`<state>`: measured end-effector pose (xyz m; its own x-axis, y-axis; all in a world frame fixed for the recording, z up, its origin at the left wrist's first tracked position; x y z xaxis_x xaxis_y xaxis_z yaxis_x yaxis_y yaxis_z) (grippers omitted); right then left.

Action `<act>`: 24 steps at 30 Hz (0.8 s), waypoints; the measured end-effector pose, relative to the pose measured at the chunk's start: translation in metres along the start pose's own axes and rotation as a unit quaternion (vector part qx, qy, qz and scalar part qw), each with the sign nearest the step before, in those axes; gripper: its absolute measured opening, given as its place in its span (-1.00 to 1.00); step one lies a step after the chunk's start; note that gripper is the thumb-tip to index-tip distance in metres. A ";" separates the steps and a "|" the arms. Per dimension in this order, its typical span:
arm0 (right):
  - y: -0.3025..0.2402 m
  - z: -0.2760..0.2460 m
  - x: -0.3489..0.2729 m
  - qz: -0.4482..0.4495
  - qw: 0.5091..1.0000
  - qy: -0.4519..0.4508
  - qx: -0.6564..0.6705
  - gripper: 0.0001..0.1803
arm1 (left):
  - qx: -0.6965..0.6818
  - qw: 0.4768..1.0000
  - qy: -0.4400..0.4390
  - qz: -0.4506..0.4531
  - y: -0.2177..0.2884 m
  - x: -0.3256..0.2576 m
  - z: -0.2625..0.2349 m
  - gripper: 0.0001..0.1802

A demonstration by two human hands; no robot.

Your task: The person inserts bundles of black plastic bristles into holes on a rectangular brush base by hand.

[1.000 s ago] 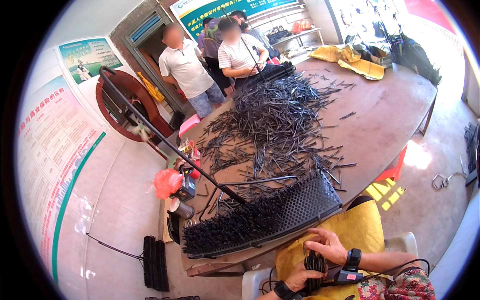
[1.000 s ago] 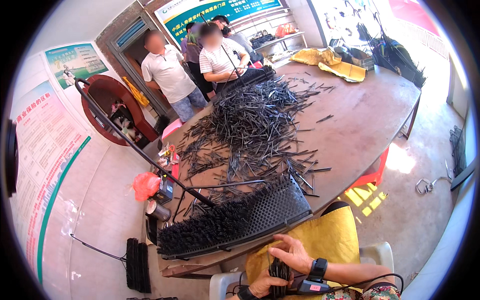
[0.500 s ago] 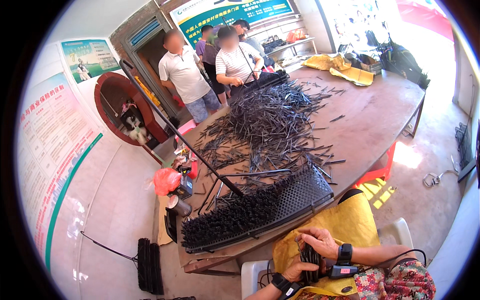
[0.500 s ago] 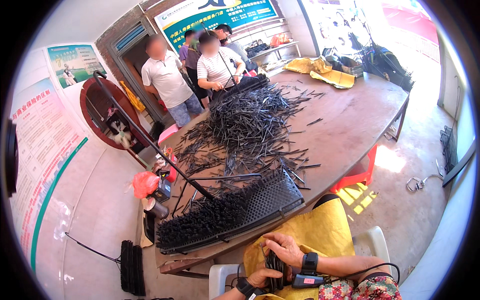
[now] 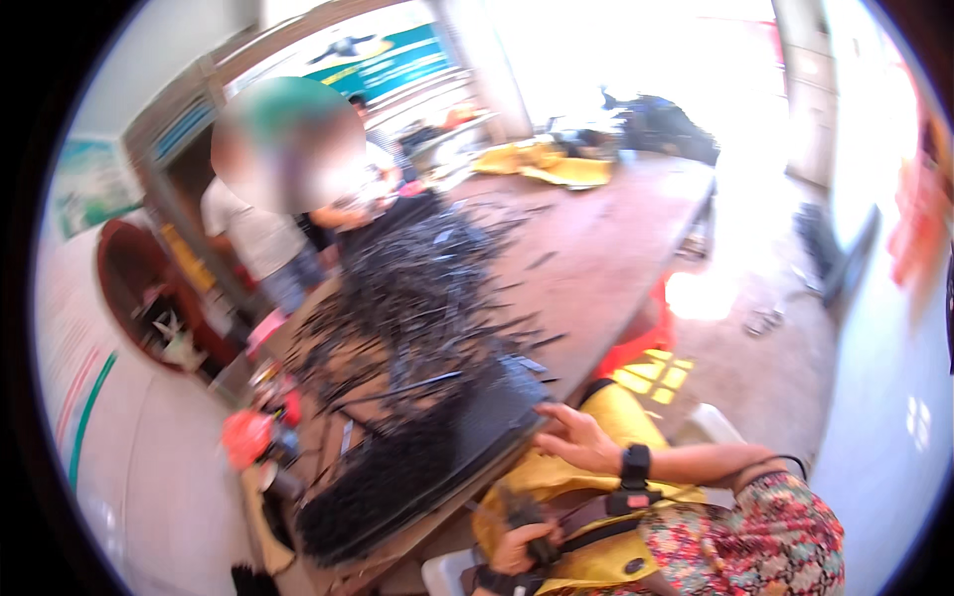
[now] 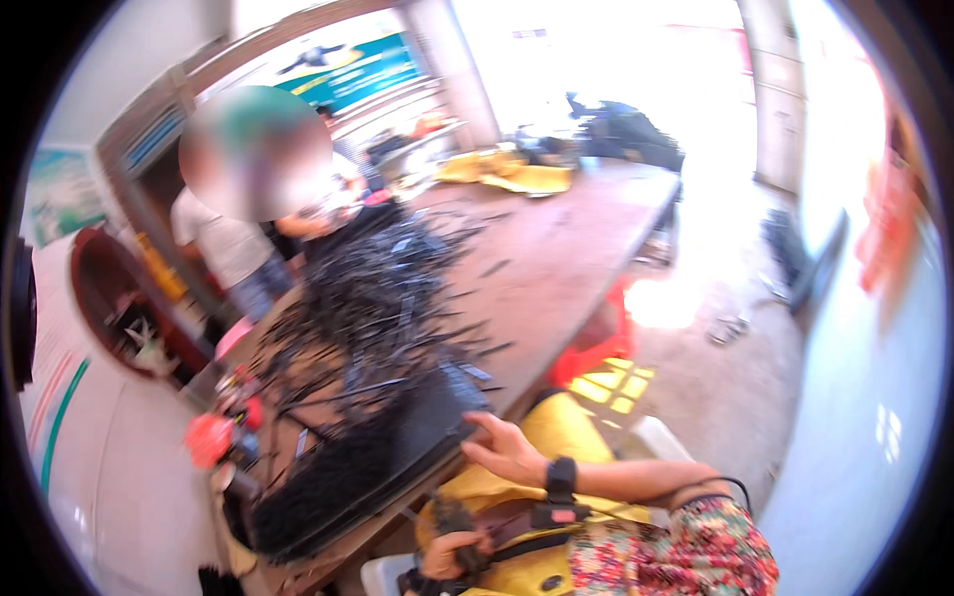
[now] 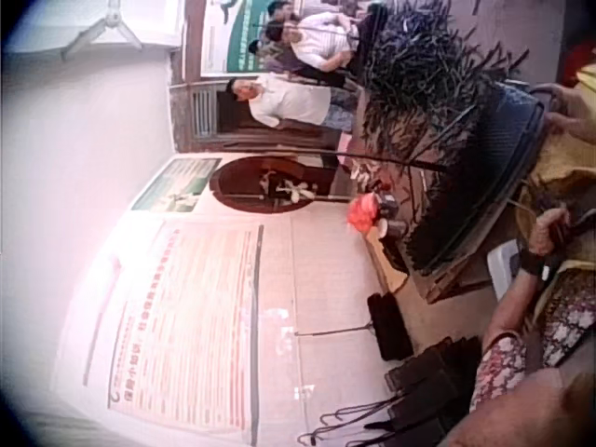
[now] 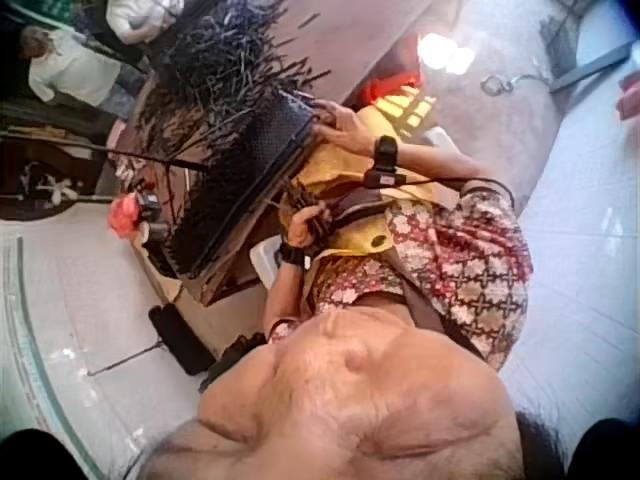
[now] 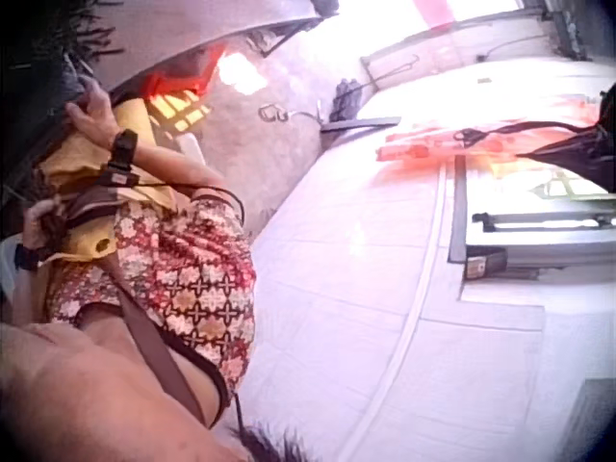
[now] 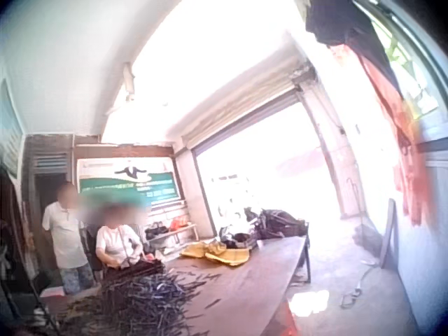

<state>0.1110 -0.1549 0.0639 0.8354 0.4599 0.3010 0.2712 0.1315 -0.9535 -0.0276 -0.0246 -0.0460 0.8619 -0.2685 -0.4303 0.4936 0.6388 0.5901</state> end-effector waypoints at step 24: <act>-0.178 -0.243 0.033 -0.113 0.931 0.305 -0.165 -0.28 | 0.003 0.996 0.051 0.071 0.022 -0.014 0.025 -0.58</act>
<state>0.2063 -0.3767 0.2469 0.8283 -0.1446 0.5413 0.5205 -0.1588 -0.8389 -0.0257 -0.0250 -0.0100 0.9067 -0.1006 -0.4096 0.3687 0.6604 0.6541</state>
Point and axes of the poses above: each hand's wrist, its own x-axis towards the middle knuckle, its own z-axis out of the palm, y = z × x, the point moved 5 cm from there along x, towards the middle knuckle
